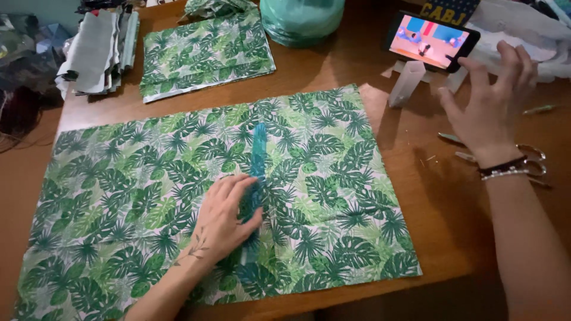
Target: Marking and cutting patterned fabric using a ruler, pencil, and scissors
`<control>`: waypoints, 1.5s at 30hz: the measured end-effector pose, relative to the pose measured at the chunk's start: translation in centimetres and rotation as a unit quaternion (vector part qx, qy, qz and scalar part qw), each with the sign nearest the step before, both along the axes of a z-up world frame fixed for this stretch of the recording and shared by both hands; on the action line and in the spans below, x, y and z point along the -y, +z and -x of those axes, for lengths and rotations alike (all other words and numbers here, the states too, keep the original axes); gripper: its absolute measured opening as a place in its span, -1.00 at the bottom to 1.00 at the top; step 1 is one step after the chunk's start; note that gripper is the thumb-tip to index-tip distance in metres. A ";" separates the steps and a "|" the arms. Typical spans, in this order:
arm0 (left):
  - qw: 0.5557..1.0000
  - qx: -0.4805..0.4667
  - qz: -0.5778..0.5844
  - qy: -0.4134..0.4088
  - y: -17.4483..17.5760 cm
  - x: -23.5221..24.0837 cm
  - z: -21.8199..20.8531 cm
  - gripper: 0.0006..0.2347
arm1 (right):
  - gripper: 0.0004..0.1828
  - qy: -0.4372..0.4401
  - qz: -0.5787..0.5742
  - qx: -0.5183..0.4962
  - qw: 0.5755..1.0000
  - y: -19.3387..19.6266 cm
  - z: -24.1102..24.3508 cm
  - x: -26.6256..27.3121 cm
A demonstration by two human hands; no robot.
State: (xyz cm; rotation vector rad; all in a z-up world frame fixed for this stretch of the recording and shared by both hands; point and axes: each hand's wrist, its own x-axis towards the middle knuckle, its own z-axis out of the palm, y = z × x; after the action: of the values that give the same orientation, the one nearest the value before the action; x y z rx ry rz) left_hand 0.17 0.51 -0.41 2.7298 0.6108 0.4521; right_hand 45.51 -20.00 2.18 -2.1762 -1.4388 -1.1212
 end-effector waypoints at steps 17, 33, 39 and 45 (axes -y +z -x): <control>0.997 0.033 -0.058 0.043 0.3 -0.7 0.8 -0.64 | -0.92 0.066 -0.057 -0.147 0.985 -1.7 7.1 0.9; 0.996 0.021 0.011 0.090 0.3 -1.3 1.7 -0.64 | -0.96 0.018 -0.077 -0.399 0.914 -3.9 3.7 3.6; 0.992 0.005 -0.028 0.124 0.5 -1.6 1.9 -0.63 | -0.91 0.010 0.023 -0.442 0.897 -3.2 4.3 3.8; 0.988 0.005 -0.081 0.132 0.5 -2.2 2.4 -0.73 | -0.61 -0.060 0.112 -0.499 0.857 1.2 8.8 3.2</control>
State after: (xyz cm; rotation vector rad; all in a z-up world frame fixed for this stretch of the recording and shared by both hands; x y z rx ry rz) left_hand -2.24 2.66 0.08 2.8056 0.9808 0.6013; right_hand 36.74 -23.20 3.34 -2.4006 -0.9492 0.2445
